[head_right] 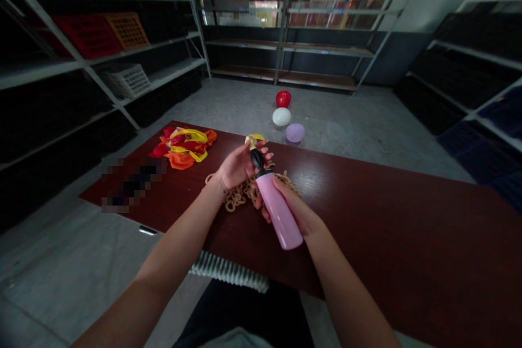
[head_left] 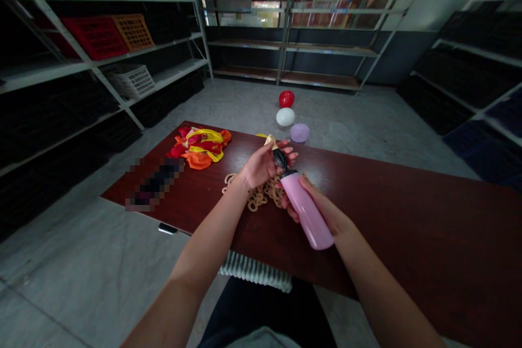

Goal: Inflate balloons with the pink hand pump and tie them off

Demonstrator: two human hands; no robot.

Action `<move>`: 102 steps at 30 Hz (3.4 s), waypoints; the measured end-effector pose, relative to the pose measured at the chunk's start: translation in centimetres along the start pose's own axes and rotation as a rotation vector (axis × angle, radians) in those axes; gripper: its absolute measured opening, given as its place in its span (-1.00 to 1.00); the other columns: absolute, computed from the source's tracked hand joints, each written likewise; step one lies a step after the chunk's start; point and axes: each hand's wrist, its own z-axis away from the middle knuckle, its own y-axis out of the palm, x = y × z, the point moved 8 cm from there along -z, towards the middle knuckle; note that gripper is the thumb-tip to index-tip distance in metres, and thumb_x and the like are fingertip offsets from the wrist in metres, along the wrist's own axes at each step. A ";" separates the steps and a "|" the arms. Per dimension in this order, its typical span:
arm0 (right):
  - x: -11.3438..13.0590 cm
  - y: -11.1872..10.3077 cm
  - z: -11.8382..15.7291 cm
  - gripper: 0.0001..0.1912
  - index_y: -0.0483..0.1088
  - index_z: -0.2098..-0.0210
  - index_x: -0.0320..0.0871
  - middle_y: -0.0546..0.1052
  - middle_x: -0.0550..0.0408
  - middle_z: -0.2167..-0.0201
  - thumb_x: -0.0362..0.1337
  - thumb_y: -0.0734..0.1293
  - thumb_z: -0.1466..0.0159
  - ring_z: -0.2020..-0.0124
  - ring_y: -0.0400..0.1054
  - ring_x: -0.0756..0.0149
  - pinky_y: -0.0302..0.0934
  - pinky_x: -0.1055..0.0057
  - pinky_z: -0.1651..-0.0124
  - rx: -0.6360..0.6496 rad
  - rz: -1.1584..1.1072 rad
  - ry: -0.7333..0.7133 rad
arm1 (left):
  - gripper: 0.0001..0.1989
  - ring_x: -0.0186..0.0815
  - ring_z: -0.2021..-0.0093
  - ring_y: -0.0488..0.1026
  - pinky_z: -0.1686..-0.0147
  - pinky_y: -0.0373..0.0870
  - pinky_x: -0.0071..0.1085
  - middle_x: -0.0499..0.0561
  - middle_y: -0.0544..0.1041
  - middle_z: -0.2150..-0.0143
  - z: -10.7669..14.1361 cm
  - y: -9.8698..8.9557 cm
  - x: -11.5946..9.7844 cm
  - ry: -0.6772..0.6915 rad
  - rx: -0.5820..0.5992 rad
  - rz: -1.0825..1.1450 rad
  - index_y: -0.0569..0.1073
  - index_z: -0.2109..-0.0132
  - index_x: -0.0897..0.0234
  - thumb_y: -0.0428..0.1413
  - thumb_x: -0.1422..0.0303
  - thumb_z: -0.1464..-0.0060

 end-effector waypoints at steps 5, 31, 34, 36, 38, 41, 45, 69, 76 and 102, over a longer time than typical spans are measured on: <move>-1.3 -0.5 -0.1 -0.42 0.38 -0.05 -0.22 0.49 0.09 0.48 0.14 0.24 -0.31 0.53 0.37 0.39 0.27 0.45 0.47 -0.005 -0.019 0.116 | -0.57 -0.37 0.52 0.39 0.35 0.45 -0.39 -0.07 0.33 0.56 0.0 0.8 0.2 -0.034 -0.059 0.147 0.52 0.12 0.44 0.06 0.09 -0.27; 2.3 -1.6 1.5 -0.10 0.10 -0.36 -0.12 0.55 -0.07 0.12 0.00 0.45 -0.13 0.26 0.46 0.19 0.36 0.22 0.21 -0.054 0.924 0.088 | -0.66 -0.56 0.77 -0.11 0.73 -0.12 -0.59 -0.23 0.03 0.69 4.3 -6.1 -10.2 0.576 -0.437 0.275 0.48 0.18 0.36 -0.10 0.26 -0.40; 5.8 -1.6 1.6 -0.17 0.22 -0.31 -0.01 0.47 -0.06 -0.12 -0.07 0.48 -0.08 -0.03 0.41 -0.03 0.29 0.04 -0.06 -0.116 1.239 -0.151 | -0.70 -0.57 0.76 -0.09 0.72 -0.10 -0.59 -0.22 0.11 0.66 4.7 -6.6 -10.6 0.633 -0.457 0.304 0.43 0.23 0.33 -0.09 0.28 -0.39; 7.7 -1.8 1.6 -0.21 0.25 -0.28 0.07 0.45 -0.02 -0.17 -0.12 0.47 -0.07 -0.10 0.37 -0.09 0.22 -0.02 -0.13 -0.215 1.461 -0.279 | -0.72 -0.58 0.76 -0.08 0.71 -0.08 -0.59 -0.20 0.18 0.64 5.1 -6.8 -10.9 0.687 -0.474 0.313 0.40 0.27 0.31 -0.08 0.30 -0.38; 8.8 -2.5 1.5 -0.24 0.24 -0.27 0.08 0.47 0.00 -0.15 -0.12 0.44 -0.09 -0.07 0.40 -0.08 0.24 0.00 -0.09 -0.344 1.679 -0.349 | -0.72 -0.58 0.75 -0.08 0.70 -0.05 -0.58 -0.18 0.24 0.62 5.4 -6.8 -11.2 0.741 -0.477 0.301 0.40 0.28 0.29 -0.07 0.27 -0.37; 9.3 -3.2 1.1 -0.36 0.29 -0.20 -0.05 0.50 -0.06 -0.10 -0.10 0.39 -0.15 -0.02 0.41 0.00 0.26 0.10 -0.04 -0.495 1.935 -0.505 | -0.66 -0.56 0.75 -0.07 0.70 -0.03 -0.55 -0.16 0.26 0.61 5.6 -6.1 -11.5 0.797 -0.463 0.222 0.46 0.26 0.26 -0.04 0.14 -0.35; 8.7 -4.1 0.9 -0.51 0.36 -0.07 -0.19 0.53 -0.15 0.05 -0.10 0.35 -0.20 0.10 0.41 0.04 0.23 0.20 0.06 -0.652 2.119 -0.657 | -0.42 -0.54 0.76 -0.09 0.72 -0.05 -0.52 -0.12 0.19 0.68 5.6 -5.1 -11.4 0.848 -0.460 0.132 0.37 0.51 0.29 -0.16 0.04 -0.36; 7.3 -1.1 1.9 -0.55 0.40 0.12 -0.17 0.55 -0.11 0.32 0.08 0.28 -0.24 0.35 0.38 0.14 -0.10 0.33 0.38 -0.833 2.140 -0.667 | -0.50 -0.51 0.72 -0.09 0.67 -0.06 -0.49 -0.15 0.05 0.65 3.8 -3.4 -6.5 0.781 -0.544 0.120 -0.02 0.56 0.25 -0.12 0.24 -0.37; 5.8 0.7 2.8 -0.54 0.42 0.04 -0.22 0.58 -0.14 0.30 -0.01 0.30 -0.22 0.35 0.42 0.11 -0.08 0.33 0.40 -0.819 2.161 -0.642 | -0.52 -0.51 0.72 -0.05 0.65 -0.02 -0.49 -0.17 0.08 0.65 4.2 -2.2 -1.9 0.700 -0.594 0.173 -0.02 0.52 0.24 -0.12 0.20 -0.36; 1.4 -0.1 6.6 -0.53 0.39 -0.06 -0.18 0.57 -0.12 0.05 -0.03 0.30 -0.27 0.15 0.47 0.12 0.19 0.32 0.18 -0.796 2.013 -0.780 | -0.65 -0.50 0.74 -0.02 0.65 -0.04 -0.50 -0.16 0.14 0.67 10.6 -2.4 -2.8 0.738 -0.612 0.151 0.00 0.52 0.23 -0.11 0.45 -0.23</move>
